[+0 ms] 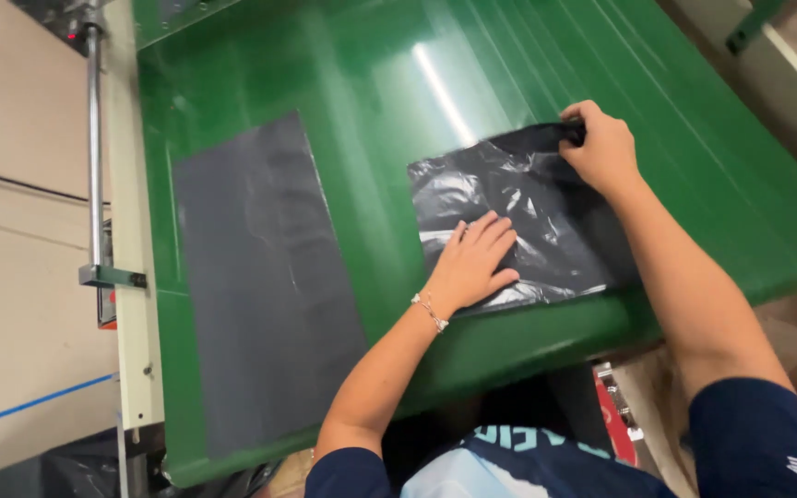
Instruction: Folding black plastic bags into smaller rectangles as they come off a conveyor belt in a factory setting.
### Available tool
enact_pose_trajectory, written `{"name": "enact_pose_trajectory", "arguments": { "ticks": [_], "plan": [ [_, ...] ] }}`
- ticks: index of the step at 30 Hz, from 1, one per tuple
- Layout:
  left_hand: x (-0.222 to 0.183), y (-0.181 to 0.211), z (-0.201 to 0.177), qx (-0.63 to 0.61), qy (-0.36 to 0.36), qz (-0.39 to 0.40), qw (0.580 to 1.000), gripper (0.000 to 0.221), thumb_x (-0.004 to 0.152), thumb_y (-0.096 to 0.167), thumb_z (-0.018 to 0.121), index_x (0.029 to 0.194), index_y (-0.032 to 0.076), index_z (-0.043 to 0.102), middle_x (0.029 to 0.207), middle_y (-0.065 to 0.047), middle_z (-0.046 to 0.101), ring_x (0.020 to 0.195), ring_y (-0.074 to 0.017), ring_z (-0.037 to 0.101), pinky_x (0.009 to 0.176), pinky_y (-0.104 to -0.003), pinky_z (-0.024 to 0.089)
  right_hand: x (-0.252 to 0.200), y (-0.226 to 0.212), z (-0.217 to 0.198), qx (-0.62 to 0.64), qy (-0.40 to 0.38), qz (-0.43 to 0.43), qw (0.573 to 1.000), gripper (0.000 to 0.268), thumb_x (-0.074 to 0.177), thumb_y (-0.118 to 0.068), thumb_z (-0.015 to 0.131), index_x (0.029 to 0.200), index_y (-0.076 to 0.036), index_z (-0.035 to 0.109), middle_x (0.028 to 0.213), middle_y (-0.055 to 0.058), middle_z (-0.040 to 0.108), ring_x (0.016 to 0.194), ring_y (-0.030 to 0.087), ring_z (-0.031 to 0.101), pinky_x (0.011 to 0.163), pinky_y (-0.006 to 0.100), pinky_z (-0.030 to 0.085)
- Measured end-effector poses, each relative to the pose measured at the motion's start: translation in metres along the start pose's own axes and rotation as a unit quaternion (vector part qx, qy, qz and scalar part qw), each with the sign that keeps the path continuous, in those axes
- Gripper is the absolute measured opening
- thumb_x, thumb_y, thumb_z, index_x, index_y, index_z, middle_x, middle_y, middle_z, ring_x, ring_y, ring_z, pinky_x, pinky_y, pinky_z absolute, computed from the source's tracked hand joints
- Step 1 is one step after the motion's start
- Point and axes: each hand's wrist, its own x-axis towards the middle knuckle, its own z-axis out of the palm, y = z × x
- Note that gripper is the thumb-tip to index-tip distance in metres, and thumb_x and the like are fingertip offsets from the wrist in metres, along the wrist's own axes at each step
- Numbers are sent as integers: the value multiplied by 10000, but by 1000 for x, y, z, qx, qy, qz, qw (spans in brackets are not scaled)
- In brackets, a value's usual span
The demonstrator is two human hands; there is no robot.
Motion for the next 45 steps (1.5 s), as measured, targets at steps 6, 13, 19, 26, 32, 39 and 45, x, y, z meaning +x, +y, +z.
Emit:
{"name": "enact_pose_trajectory", "arguments": {
  "ticks": [6, 13, 19, 26, 32, 39, 45],
  "plan": [
    [-24, -13, -43, -32, -204, -91, 974, 640, 972, 562, 453, 1458, 145, 461, 1355, -129, 589, 1281, -335, 541, 1083, -577, 382, -152, 9, -65, 67, 154, -223, 960, 311, 742, -65, 830, 957, -268, 733, 986, -104, 708, 1082, 216, 636, 969, 377, 408],
    [-76, -34, -50, -135, -64, -71, 986, 689, 934, 518, 532, 1504, 156, 400, 1520, -120, 460, 1427, -284, 389, 1246, -534, 106, -209, 42, -46, 30, 131, -233, 963, 409, 724, 159, 673, 939, -181, 748, 1085, -57, 725, 1227, 358, 598, 1034, 474, 385],
    [-78, -35, -75, 86, 35, -93, 991, 300, 914, 145, 565, 1193, 54, 624, 1294, -83, 627, 1297, -331, 510, 954, -576, 465, -198, 50, -58, -77, 10, -227, 971, 270, 774, -173, 727, 1008, -300, 768, 1384, 35, 642, 1460, 402, 461, 1174, 589, 335],
    [13, 40, -10, 42, 113, -70, 990, 586, 807, 430, 717, 1267, 91, 586, 1416, -149, 527, 1421, -375, 376, 1093, -626, 333, -157, -70, 15, 39, 82, -300, 950, 450, 886, -268, 627, 1270, -35, 655, 1346, 198, 623, 1316, 418, 531, 1112, 509, 361],
    [-26, 27, -44, 38, -62, -125, 989, 913, 846, 689, 536, 1480, 45, 409, 1599, -170, 321, 1508, -418, 199, 1114, -737, 218, -146, -3, 8, -131, 42, -302, 943, 724, 898, -551, 583, 1426, -55, 582, 1458, 184, 572, 1391, 364, 494, 1157, 511, 336],
    [-101, -19, -4, 175, 124, 96, 972, 600, 976, 636, 331, 1240, 165, 593, 1285, -54, 580, 1272, -286, 536, 969, -492, 479, -171, -4, -6, -148, 32, -293, 944, 687, 843, -379, 670, 1391, 23, 568, 1465, 246, 537, 1438, 405, 428, 1198, 522, 283],
    [-82, -2, 4, -45, 14, 206, 977, 236, 895, 407, 524, 798, 196, 481, 732, 25, 488, 695, -215, 555, 551, -364, 467, -256, -81, 37, 7, -48, -343, 938, 636, 816, -267, 663, 1373, 7, 524, 1453, 207, 513, 1402, 384, 437, 1200, 505, 293]
  ]
}}
